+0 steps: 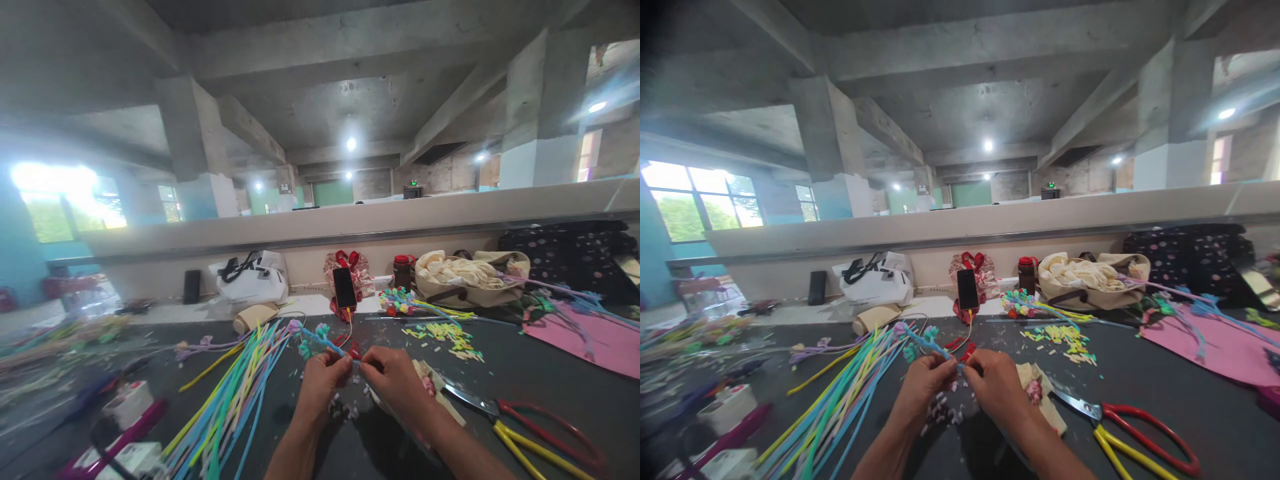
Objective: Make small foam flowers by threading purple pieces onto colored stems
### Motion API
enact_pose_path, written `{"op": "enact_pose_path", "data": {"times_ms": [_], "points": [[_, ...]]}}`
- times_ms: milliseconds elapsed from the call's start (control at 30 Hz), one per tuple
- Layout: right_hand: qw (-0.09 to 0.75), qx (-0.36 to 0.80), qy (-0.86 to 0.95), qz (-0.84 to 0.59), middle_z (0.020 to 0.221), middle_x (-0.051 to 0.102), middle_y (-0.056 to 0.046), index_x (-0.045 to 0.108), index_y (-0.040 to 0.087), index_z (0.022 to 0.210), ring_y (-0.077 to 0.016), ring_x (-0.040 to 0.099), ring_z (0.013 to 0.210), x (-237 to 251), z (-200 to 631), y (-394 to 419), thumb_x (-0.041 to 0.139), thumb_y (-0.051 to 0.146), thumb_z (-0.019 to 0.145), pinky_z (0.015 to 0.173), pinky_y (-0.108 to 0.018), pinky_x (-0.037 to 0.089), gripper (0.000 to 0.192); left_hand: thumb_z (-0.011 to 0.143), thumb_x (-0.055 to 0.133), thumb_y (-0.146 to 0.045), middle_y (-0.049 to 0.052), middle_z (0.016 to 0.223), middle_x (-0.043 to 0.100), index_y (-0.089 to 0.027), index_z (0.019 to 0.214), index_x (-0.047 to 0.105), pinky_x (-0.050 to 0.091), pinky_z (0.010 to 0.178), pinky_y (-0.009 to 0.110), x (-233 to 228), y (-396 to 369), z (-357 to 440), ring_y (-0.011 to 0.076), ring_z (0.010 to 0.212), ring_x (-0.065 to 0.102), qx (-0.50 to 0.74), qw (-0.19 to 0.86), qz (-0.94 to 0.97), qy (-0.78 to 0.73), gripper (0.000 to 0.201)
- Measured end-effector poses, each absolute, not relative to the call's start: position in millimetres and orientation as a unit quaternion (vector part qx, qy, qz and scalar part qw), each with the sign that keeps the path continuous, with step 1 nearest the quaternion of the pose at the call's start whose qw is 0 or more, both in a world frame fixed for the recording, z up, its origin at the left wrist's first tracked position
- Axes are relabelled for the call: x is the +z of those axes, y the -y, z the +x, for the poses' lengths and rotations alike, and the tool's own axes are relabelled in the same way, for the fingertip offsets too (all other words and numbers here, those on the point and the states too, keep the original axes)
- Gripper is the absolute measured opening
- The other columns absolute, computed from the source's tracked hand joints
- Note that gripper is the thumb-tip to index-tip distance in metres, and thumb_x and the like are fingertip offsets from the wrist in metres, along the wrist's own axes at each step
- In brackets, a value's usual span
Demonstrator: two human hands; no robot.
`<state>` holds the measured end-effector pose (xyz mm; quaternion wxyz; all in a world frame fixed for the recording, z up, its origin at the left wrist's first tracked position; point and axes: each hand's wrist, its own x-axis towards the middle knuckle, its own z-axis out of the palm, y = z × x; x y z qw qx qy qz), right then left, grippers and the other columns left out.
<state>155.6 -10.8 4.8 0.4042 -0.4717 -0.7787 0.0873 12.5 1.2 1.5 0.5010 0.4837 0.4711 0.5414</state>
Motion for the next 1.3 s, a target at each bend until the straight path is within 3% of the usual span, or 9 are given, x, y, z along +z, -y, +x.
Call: {"op": "enact_pose_path", "data": {"times_ms": [200, 300, 467, 633, 767, 900, 1167, 1300], "points": [[0.338, -0.104, 0.836, -0.420, 0.061, 0.059, -0.003, 0.056, 0.017, 0.066, -0.0116, 0.052, 0.054, -16, 142, 13, 0.042, 0.016, 0.076, 0.050, -0.022, 0.025, 0.018, 0.049, 0.066, -0.025, -0.005, 0.040, 0.048, -0.014, 0.049, 0.055, 0.032, 0.045, 0.021, 0, -3, 16, 0.0073, 0.040, 0.040, 0.559, 0.514, 0.453, -0.466, 0.016], [0.328, -0.147, 0.837, -0.413, 0.060, 0.057, -0.003, 0.056, 0.017, 0.067, -0.0117, 0.050, 0.052, -18, 140, 14, 0.041, 0.015, 0.076, 0.049, -0.024, 0.023, 0.018, 0.048, 0.068, -0.025, -0.005, 0.043, 0.049, -0.014, 0.052, 0.054, 0.035, 0.048, 0.021, 0, -3, 16, 0.0070, 0.042, 0.042, 0.562, 0.534, 0.439, -0.454, 0.018], [0.371, -0.006, 0.835, -0.405, 0.065, 0.059, -0.001, 0.058, 0.018, 0.070, -0.0112, 0.051, 0.059, -1, 146, 20, 0.045, 0.020, 0.074, 0.054, -0.021, 0.029, 0.014, 0.046, 0.070, -0.025, -0.002, 0.053, 0.056, -0.014, 0.061, 0.056, 0.039, 0.055, 0.024, -2, -3, 12, 0.0097, 0.050, 0.050, 0.545, 0.586, 0.430, -0.418, 0.024], [0.460, 0.339, 0.703, -0.423, 0.051, 0.049, 0.003, 0.053, 0.015, 0.056, -0.0084, 0.043, 0.049, 11, 153, 14, 0.044, 0.026, 0.072, 0.045, -0.019, 0.030, 0.021, 0.047, 0.070, -0.026, -0.001, 0.054, 0.056, -0.013, 0.063, 0.057, 0.037, 0.052, 0.022, -2, -4, 8, 0.0093, 0.049, 0.050, 0.529, 0.611, 0.429, -0.404, 0.024], [0.420, 0.448, 0.672, -0.413, 0.048, 0.045, 0.005, 0.055, 0.013, 0.060, -0.0063, 0.038, 0.042, 6, 153, 10, 0.050, 0.028, 0.066, 0.040, -0.017, 0.027, 0.016, 0.047, 0.070, -0.025, -0.002, 0.051, 0.055, -0.013, 0.062, 0.057, 0.035, 0.050, 0.022, -1, -3, 7, 0.0093, 0.047, 0.049, 0.524, 0.611, 0.435, -0.405, 0.023], [0.381, 0.430, 0.708, -0.411, 0.046, 0.042, 0.006, 0.057, 0.013, 0.062, -0.0050, 0.032, 0.040, -3, 149, 11, 0.051, 0.026, 0.066, 0.039, -0.016, 0.025, 0.015, 0.048, 0.069, -0.023, -0.001, 0.052, 0.057, -0.012, 0.063, 0.059, 0.035, 0.051, 0.023, 1, -1, 7, 0.0099, 0.048, 0.049, 0.522, 0.600, 0.452, -0.405, 0.021], [0.403, 0.272, 0.751, -0.447, 0.061, 0.055, 0.000, 0.058, 0.015, 0.065, -0.0118, 0.046, 0.059, -4, 141, 10, 0.044, 0.014, 0.067, 0.053, -0.021, 0.030, 0.015, 0.050, 0.069, -0.027, -0.003, 0.047, 0.054, -0.013, 0.063, 0.059, 0.030, 0.046, 0.021, 1, -1, 10, 0.0067, 0.041, 0.043, 0.536, 0.577, 0.461, -0.410, 0.021], [0.401, 0.268, 0.756, -0.442, 0.054, 0.052, 0.002, 0.056, 0.016, 0.063, -0.0108, 0.046, 0.053, -7, 140, 9, 0.041, 0.016, 0.070, 0.052, -0.021, 0.030, 0.017, 0.052, 0.068, -0.029, -0.001, 0.054, 0.058, -0.013, 0.065, 0.059, 0.034, 0.051, 0.022, -3, -3, 8, 0.0095, 0.049, 0.049, 0.536, 0.582, 0.462, -0.400, 0.022]]}}
